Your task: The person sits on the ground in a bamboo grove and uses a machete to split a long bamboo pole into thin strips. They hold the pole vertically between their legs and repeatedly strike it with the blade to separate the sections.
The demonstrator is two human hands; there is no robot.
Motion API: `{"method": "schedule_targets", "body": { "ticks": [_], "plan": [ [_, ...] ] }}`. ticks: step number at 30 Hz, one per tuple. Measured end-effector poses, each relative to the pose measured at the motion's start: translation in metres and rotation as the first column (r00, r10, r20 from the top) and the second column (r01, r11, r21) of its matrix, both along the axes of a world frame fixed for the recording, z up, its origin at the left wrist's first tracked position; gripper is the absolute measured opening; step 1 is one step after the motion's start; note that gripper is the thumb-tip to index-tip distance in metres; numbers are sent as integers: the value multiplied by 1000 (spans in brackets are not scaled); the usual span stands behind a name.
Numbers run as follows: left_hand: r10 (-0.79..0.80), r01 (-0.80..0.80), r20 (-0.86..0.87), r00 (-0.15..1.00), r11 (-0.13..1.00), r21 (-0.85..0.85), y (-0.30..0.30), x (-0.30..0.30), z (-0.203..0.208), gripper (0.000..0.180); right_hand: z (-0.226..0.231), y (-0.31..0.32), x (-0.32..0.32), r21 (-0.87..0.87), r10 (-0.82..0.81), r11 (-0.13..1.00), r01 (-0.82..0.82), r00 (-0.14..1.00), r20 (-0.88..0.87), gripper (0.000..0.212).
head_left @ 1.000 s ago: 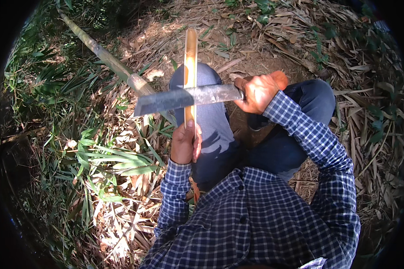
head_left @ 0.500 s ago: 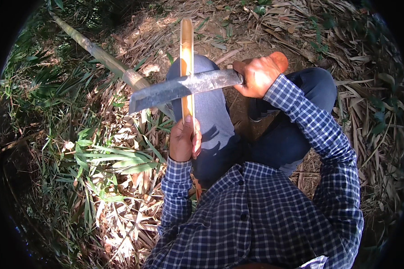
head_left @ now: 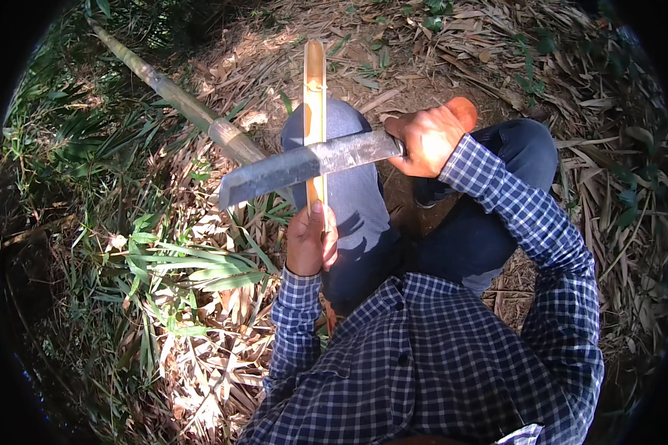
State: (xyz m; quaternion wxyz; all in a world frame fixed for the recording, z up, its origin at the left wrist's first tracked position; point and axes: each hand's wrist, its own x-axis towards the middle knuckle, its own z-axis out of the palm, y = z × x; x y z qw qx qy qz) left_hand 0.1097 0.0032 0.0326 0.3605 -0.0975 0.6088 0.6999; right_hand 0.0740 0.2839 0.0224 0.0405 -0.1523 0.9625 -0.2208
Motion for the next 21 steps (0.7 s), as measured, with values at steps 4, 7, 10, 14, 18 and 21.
{"method": "schedule_targets", "body": {
  "ticks": [4, 7, 10, 14, 18, 21],
  "plan": [
    [-4, 4, -3, 1000, 999, 33, 1, 1, -2, 41, 0, 17, -27, 35, -199, 979, 199, 980, -5, 24],
    [-40, 41, -40, 998, 999, 14, 2, 1, -3, 43, 9, 15, -25, 22, -217, 976, 217, 976, -6, 25],
    [-46, 46, -22, 999, 999, 24, -2, 2, -3, 43, 4, 14, -13, 66, -24, 997, 29, 997, -70, 24],
    [-31, 31, -27, 999, 999, 7, 3, 2, -1, 43, -9, 35, -44, 41, -286, 957, 287, 958, -26, 26],
    [-50, 50, -59, 997, 999, 3, -4, 3, -7, 42, 0, 20, -31, 33, -113, 993, 113, 994, -9, 26],
    [-50, 48, -77, 996, 998, -36, 1, 3, -4, 43, -4, 31, -35, 103, -78, 991, 87, 993, -88, 23]
  ]
}}
